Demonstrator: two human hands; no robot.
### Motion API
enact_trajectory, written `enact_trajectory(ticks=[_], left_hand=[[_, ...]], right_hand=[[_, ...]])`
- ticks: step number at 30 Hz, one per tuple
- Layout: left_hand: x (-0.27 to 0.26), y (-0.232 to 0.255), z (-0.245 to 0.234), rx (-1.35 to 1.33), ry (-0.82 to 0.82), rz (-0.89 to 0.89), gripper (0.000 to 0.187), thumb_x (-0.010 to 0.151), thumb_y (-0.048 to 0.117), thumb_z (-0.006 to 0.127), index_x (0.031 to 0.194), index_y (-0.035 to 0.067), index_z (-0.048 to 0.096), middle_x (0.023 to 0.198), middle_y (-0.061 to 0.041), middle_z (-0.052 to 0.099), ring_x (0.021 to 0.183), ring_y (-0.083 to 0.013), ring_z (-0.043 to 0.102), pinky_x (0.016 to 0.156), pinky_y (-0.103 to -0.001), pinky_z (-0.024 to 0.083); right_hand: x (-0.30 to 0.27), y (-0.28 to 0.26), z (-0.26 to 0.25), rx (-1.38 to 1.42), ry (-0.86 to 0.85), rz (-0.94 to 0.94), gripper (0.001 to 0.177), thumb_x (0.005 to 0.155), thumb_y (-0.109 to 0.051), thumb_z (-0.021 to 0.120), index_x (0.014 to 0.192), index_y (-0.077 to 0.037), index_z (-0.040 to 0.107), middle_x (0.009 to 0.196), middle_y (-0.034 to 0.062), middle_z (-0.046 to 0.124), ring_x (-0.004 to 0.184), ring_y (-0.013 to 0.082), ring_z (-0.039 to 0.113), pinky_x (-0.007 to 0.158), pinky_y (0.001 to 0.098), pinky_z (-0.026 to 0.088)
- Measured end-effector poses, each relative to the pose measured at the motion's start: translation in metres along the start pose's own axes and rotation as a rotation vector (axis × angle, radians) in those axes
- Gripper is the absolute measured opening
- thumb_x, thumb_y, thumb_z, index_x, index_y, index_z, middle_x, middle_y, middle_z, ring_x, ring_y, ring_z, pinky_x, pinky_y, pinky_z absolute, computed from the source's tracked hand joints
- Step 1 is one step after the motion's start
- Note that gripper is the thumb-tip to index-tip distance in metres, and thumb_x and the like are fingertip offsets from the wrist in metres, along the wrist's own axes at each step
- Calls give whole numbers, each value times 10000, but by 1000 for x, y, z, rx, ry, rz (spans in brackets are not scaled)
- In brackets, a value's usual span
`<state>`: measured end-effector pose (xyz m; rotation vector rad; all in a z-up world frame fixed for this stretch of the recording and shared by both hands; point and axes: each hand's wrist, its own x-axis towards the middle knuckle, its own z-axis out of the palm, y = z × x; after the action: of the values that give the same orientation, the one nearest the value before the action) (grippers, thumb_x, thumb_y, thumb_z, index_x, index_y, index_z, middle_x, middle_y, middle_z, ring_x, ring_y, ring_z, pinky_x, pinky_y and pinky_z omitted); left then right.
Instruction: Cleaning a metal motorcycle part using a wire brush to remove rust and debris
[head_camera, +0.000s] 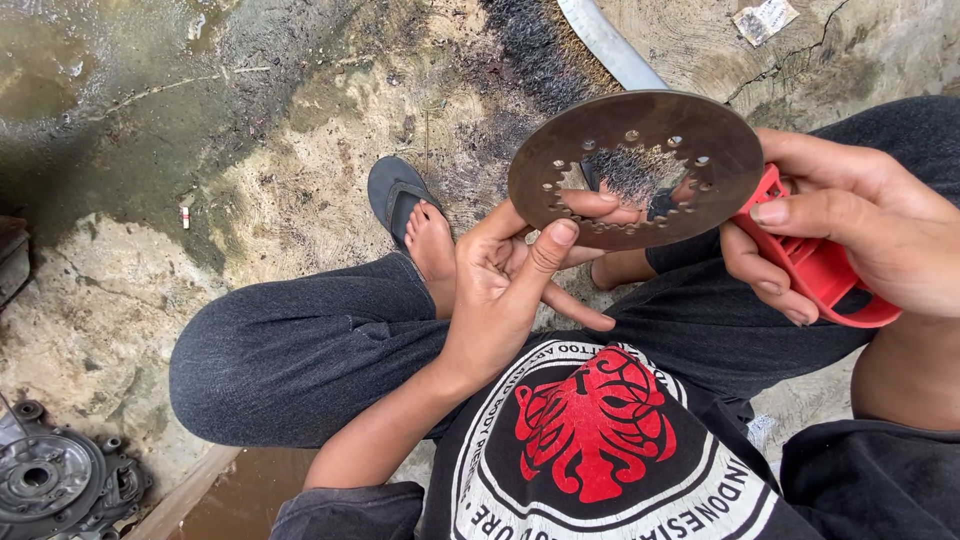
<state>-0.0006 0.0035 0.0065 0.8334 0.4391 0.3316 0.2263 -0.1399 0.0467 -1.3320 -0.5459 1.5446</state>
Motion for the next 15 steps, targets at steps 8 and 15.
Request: enact_trajectory(ticks=[8,15], left_hand=[[1,-2,1,27,30,1,404,1056,261,536,1334,-29,574,1313,-279,664,1149,-413,730,590,-427,704],[0,-4,2,16,47,8,371,1060,239,543,1329,-13,586,1315,-266,671,1164,-406,730,585,-434,706]], right_hand=[[1,1,4,-51,7,-18,381,1012,-157,502,1359,-3,539,571,138,495,321,197,473,360,257,433],[2,-1,5,-102,-27,-48,373,1018,-159,488,1347,6,548,572,125,506,329,178,486,371,245,456]])
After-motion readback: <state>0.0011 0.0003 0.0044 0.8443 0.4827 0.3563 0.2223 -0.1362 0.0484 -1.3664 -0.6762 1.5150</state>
